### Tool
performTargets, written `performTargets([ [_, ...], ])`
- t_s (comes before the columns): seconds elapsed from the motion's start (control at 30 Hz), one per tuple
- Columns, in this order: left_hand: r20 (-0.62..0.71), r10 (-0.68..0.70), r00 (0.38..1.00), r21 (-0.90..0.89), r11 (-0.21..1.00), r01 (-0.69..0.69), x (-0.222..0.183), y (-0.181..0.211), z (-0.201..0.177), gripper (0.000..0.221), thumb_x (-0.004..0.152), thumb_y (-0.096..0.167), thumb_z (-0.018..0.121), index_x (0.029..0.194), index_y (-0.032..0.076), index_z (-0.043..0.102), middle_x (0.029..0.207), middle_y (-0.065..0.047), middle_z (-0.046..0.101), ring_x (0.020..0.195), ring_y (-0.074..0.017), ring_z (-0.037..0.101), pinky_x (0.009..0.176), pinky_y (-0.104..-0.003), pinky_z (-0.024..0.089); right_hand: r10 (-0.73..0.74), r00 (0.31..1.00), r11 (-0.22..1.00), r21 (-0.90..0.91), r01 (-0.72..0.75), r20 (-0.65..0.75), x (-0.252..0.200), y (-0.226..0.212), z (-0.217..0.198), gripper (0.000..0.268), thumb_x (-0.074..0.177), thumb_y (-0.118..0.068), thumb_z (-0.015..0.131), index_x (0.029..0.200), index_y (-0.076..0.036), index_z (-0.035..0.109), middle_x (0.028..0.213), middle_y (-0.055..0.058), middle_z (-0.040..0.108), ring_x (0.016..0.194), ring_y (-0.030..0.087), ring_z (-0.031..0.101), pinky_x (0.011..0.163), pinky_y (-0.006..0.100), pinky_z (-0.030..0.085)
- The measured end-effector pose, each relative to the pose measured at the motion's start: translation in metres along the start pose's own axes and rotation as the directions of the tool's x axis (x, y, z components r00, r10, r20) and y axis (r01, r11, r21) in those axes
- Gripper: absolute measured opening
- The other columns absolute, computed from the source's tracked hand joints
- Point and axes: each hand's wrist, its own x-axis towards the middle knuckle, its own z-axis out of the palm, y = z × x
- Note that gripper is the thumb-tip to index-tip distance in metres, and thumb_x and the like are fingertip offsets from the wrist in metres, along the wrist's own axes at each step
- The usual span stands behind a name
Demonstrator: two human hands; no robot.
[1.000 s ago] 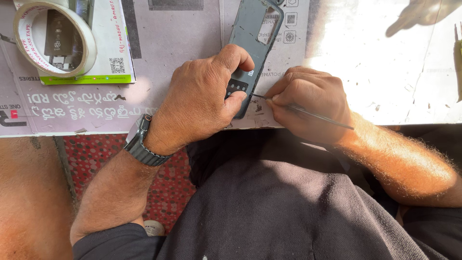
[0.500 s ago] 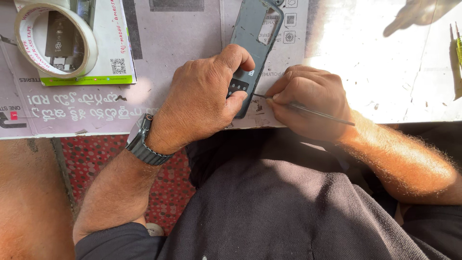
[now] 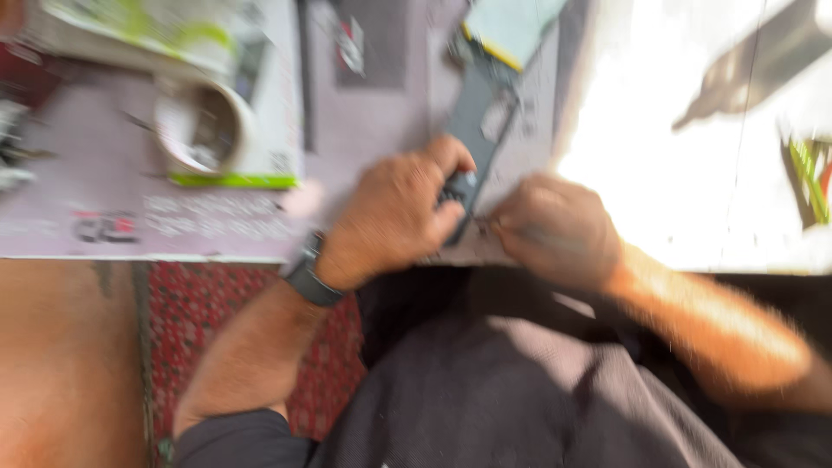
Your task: The person uses tweezers and a small screwdriver to scrape and remove adhesive residue from the inside of a gray phone case. They work methodically around the camera cutout and other areas, occasionally switching tools to continue the cleaning process.
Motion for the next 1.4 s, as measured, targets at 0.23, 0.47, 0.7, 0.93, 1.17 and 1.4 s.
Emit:
performTargets([
  [0.23, 0.015, -0.058, 0.998, 0.006, 0.998, 0.058, -0.002, 0.009, -0.004, 0.038, 0.079, 0.017, 0.070, 0.114, 0.009, 0.059, 0.093, -0.013, 0.074, 0.084, -0.0332, 0.072, 0.077, -0.046, 0.055, -0.041, 0.996, 0.995, 0.085, 0.047, -0.075, 0.008, -0.003, 0.002, 0.022, 0.076, -0.001, 0.078, 0.080, -0.005, 0.057, 0.085, 0.010, 0.073, 0.073, 0.023, 0.075, 0.059, 0.034, 0.060],
  [0.47, 0.051, -0.091, 0.995, 0.021, 0.996, 0.090, 0.002, 0.011, -0.008, 0.040, 0.078, 0.017, 0.070, 0.115, 0.009, 0.060, 0.088, -0.013, 0.074, 0.081, -0.0307, 0.074, 0.077, -0.045, 0.057, -0.022, 0.999, 0.999, 0.027, 0.023, -0.041, 0.012, -0.003, -0.001, 0.021, 0.078, 0.000, 0.075, 0.081, -0.007, 0.056, 0.081, 0.008, 0.074, 0.071, 0.022, 0.074, 0.059, 0.034, 0.059],
  [0.7, 0.022, -0.058, 0.998, 0.020, 0.998, 0.058, -0.001, 0.006, -0.002, 0.041, 0.078, 0.016, 0.072, 0.115, 0.007, 0.059, 0.091, -0.014, 0.075, 0.083, -0.0320, 0.074, 0.079, -0.045, 0.057, -0.057, 0.998, 0.997, 0.058, 0.057, -0.002, 0.007, 0.001, 0.000, 0.022, 0.080, -0.001, 0.075, 0.079, -0.007, 0.054, 0.080, 0.007, 0.073, 0.069, 0.022, 0.074, 0.057, 0.034, 0.059],
  [0.93, 0.066, -0.099, 0.993, 0.019, 0.995, 0.098, 0.001, 0.017, -0.009, 0.038, 0.079, 0.016, 0.070, 0.115, 0.009, 0.059, 0.088, -0.011, 0.075, 0.080, -0.0286, 0.075, 0.077, -0.043, 0.058, 0.031, 0.999, 0.999, 0.016, -0.030, -0.037, 0.010, -0.008, 0.001, 0.020, 0.081, -0.002, 0.076, 0.081, -0.007, 0.056, 0.079, 0.007, 0.073, 0.069, 0.021, 0.074, 0.056, 0.033, 0.059],
  [1.17, -0.010, -0.005, 1.000, 0.022, 1.000, 0.005, 0.001, 0.006, -0.003, 0.038, 0.081, 0.017, 0.073, 0.115, 0.009, 0.058, 0.097, -0.013, 0.074, 0.090, -0.0353, 0.071, 0.079, -0.047, 0.055, -0.029, 1.000, 0.998, 0.056, 0.028, 0.012, 0.005, 0.000, -0.002, 0.023, 0.082, 0.000, 0.078, 0.086, -0.006, 0.056, 0.089, 0.010, 0.072, 0.077, 0.026, 0.073, 0.064, 0.036, 0.059],
  [1.4, -0.007, 0.043, 0.999, 0.019, 0.999, -0.043, 0.004, 0.002, -0.003, 0.039, 0.082, 0.013, 0.075, 0.116, 0.009, 0.057, 0.089, -0.009, 0.074, 0.080, -0.0294, 0.074, 0.073, -0.044, 0.056, 0.003, 1.000, 1.000, 0.011, -0.003, -0.012, 0.015, -0.004, -0.005, 0.029, 0.085, 0.004, 0.079, 0.090, -0.004, 0.052, 0.090, 0.011, 0.072, 0.082, 0.026, 0.073, 0.068, 0.039, 0.059],
])
